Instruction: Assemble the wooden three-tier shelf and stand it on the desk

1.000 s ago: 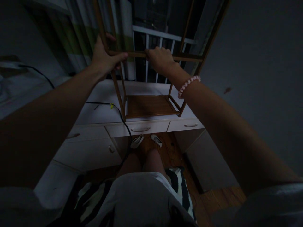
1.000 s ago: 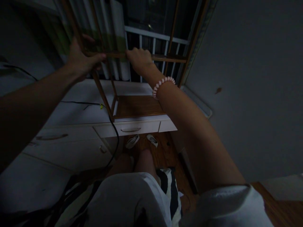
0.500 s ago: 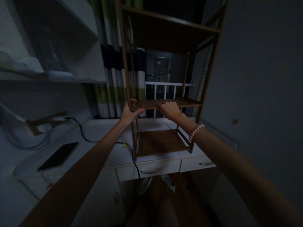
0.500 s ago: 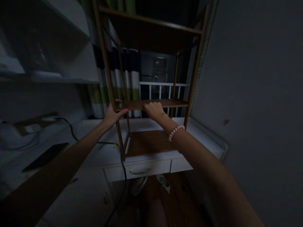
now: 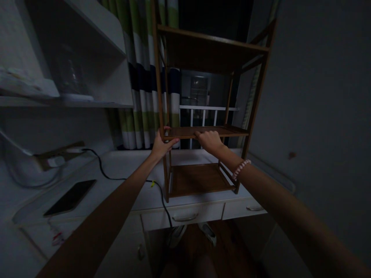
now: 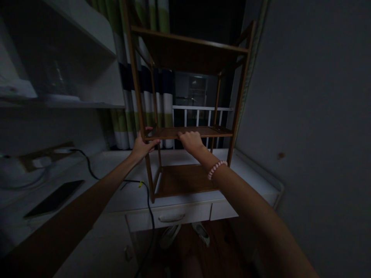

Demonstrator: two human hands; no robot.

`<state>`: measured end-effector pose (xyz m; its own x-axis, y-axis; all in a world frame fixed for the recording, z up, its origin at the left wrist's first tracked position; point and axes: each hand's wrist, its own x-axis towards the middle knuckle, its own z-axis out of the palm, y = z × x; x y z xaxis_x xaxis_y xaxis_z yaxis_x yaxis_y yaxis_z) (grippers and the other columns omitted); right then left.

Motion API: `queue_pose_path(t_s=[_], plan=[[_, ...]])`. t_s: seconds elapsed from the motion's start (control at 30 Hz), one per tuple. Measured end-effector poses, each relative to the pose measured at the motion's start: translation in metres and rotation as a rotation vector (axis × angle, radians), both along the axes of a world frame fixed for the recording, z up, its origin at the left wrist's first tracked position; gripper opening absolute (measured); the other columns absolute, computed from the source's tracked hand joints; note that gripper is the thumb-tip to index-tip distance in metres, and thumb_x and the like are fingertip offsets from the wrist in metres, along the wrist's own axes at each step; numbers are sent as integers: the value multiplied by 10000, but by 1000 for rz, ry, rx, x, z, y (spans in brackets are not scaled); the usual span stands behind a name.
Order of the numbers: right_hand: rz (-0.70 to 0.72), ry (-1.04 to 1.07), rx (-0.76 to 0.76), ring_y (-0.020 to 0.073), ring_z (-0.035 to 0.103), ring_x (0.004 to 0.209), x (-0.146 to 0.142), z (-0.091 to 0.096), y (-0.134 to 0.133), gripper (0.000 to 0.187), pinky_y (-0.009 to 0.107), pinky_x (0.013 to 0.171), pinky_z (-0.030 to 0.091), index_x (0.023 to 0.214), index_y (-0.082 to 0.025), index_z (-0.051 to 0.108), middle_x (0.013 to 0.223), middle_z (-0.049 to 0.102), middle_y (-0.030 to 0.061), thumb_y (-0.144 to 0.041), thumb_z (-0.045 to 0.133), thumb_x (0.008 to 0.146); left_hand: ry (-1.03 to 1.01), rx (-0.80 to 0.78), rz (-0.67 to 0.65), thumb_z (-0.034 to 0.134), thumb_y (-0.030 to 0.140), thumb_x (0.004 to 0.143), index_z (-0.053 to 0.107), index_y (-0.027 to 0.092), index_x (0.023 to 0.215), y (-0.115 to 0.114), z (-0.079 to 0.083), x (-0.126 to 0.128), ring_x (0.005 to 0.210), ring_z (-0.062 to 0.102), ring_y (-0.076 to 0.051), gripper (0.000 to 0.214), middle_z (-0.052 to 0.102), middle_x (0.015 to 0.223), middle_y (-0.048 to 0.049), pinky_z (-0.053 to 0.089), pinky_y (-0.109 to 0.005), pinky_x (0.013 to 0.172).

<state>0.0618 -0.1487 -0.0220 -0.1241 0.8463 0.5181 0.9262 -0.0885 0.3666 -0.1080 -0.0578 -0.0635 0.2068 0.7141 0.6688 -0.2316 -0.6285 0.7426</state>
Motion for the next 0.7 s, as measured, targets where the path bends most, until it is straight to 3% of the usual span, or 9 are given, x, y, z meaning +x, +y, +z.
queue_pose_path(t_s=[0.2,0.37,0.43,0.53,0.63,0.7], plan=[[-15,4,0,256,599,896,-1,3,0,344,337,664,426,1175,-205,472,926,632,149,-202,261,903,11,-17,-33,720,311,553,378,212,1047,2,0,0,358,398,-45,609,549,652,18,270,-135,293],[-8,-3,-7,263,602,881,-1,5,-1,340,333,650,426,1168,-204,477,961,631,138,-266,258,916,47,29,-13,683,358,606,373,215,1075,8,-3,-1,373,415,-52,580,558,668,11,305,-153,320],[-5,0,-15,264,599,890,-1,6,-2,339,334,658,427,1159,-197,483,990,623,141,-280,260,917,70,96,72,689,368,599,365,209,1110,10,-5,-3,461,485,-71,626,570,785,-20,397,-185,394],[-2,5,-7,268,598,892,-1,6,-2,349,342,665,431,1139,-184,496,983,623,151,-304,254,918,145,248,255,701,372,592,254,194,1239,8,-8,-7,718,579,-146,806,553,984,-83,505,-287,635],[2,10,9,277,601,881,-1,5,-1,340,355,656,438,1097,-176,515,967,629,146,-307,259,916,219,347,448,682,369,626,100,200,1326,-4,-11,-16,941,552,-221,926,462,1168,-147,495,-375,773],[3,11,10,276,601,883,-1,5,-1,326,353,656,439,1082,-170,521,977,626,146,-287,268,914,247,419,558,654,358,660,91,231,1340,-14,-9,-24,1065,485,-257,892,326,1294,-167,495,-395,790]])
